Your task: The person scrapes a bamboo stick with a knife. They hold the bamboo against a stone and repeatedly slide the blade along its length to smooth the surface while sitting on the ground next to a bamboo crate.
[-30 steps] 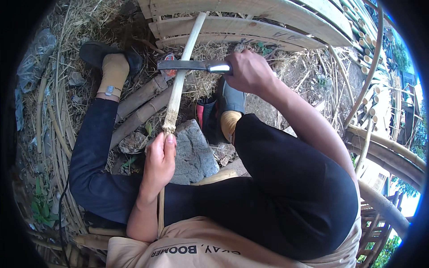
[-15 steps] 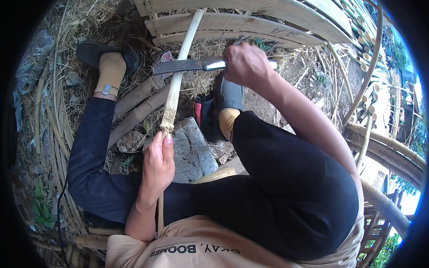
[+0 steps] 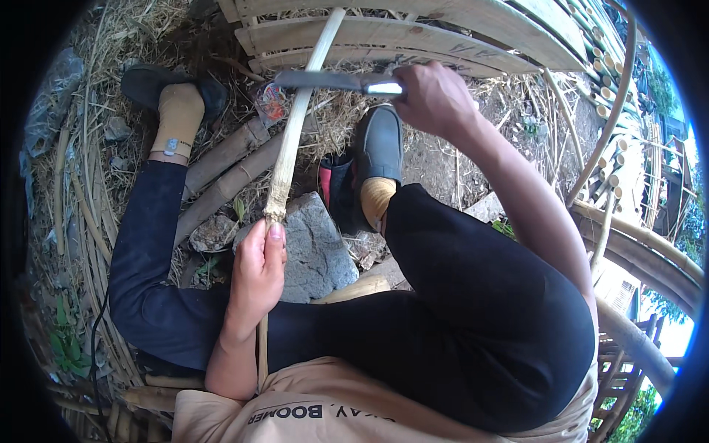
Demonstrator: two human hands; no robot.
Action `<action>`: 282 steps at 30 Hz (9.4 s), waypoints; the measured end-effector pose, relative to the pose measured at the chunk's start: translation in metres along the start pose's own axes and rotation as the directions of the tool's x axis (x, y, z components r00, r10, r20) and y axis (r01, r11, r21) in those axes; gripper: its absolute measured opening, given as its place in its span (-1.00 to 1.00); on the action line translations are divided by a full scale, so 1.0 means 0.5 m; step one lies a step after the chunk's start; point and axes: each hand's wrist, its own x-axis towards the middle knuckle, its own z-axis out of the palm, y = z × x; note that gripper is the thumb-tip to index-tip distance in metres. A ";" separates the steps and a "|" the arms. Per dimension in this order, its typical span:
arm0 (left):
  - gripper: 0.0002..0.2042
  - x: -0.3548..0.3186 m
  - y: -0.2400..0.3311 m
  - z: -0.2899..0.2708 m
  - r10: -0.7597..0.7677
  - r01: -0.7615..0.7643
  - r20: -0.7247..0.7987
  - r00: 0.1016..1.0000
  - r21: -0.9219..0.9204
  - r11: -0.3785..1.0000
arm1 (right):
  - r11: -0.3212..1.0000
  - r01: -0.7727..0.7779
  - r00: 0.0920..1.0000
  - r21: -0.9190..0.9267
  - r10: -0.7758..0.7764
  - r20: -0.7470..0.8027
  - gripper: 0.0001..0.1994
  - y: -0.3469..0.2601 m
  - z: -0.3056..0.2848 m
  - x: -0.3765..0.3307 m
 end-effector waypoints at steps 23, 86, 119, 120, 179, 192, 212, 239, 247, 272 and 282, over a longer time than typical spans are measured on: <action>-0.78 -0.029 0.036 0.018 0.016 -0.019 0.045 0.999 0.061 0.998 | 0.997 -0.009 0.999 0.080 0.012 -0.033 -0.91 0.009 0.047 -0.019; -0.76 0.000 0.029 0.018 0.116 -0.054 -0.170 0.979 0.330 0.942 | 0.998 0.009 0.987 -0.062 -0.018 -0.159 -0.89 -0.021 0.018 0.053; -0.82 -0.007 0.015 0.013 0.064 -0.020 -0.137 0.989 0.301 0.953 | 0.998 -0.038 0.998 -0.048 0.036 -0.044 -0.82 -0.002 0.030 0.037; -0.82 -0.007 0.017 0.011 0.051 -0.009 -0.134 0.990 0.294 0.956 | 0.998 -0.042 0.998 -0.043 0.039 -0.055 -0.82 -0.002 0.032 0.039; -0.85 -0.008 0.025 0.009 0.121 -0.052 -0.208 0.971 0.312 0.949 | 0.988 -0.100 0.992 -0.119 0.090 -0.091 -0.84 0.047 -0.014 0.057; -0.77 0.004 0.028 0.006 0.043 -0.030 -0.084 0.996 0.150 0.988 | 0.995 -0.095 0.992 0.031 0.098 -0.080 -0.85 -0.026 0.032 0.022; -0.71 -0.010 0.001 -0.019 -0.145 0.145 -0.015 0.989 -0.009 0.989 | 0.997 0.019 0.999 0.073 -0.016 -0.047 -0.84 -0.039 0.032 -0.008; -0.68 -0.053 0.033 -0.001 -0.121 0.227 0.301 0.946 -0.345 0.911 | 0.984 -0.176 0.962 0.021 0.177 -0.210 -0.80 0.090 -0.026 -0.029; -0.70 -0.047 0.001 -0.005 -0.064 0.083 0.116 0.991 -0.166 0.983 | 0.994 -0.021 0.999 0.105 0.026 -0.046 -0.85 -0.050 0.007 -0.028; -0.71 -0.065 0.094 0.002 -0.278 0.483 0.429 0.859 -0.501 0.718 | 0.972 -0.233 0.949 -0.028 0.221 -0.224 -0.85 0.070 -0.014 -0.009; -0.70 -0.057 0.074 0.004 -0.241 0.543 0.534 0.810 -0.529 0.652 | 0.951 -0.302 0.923 -0.060 0.276 -0.268 -0.78 0.163 -0.018 -0.043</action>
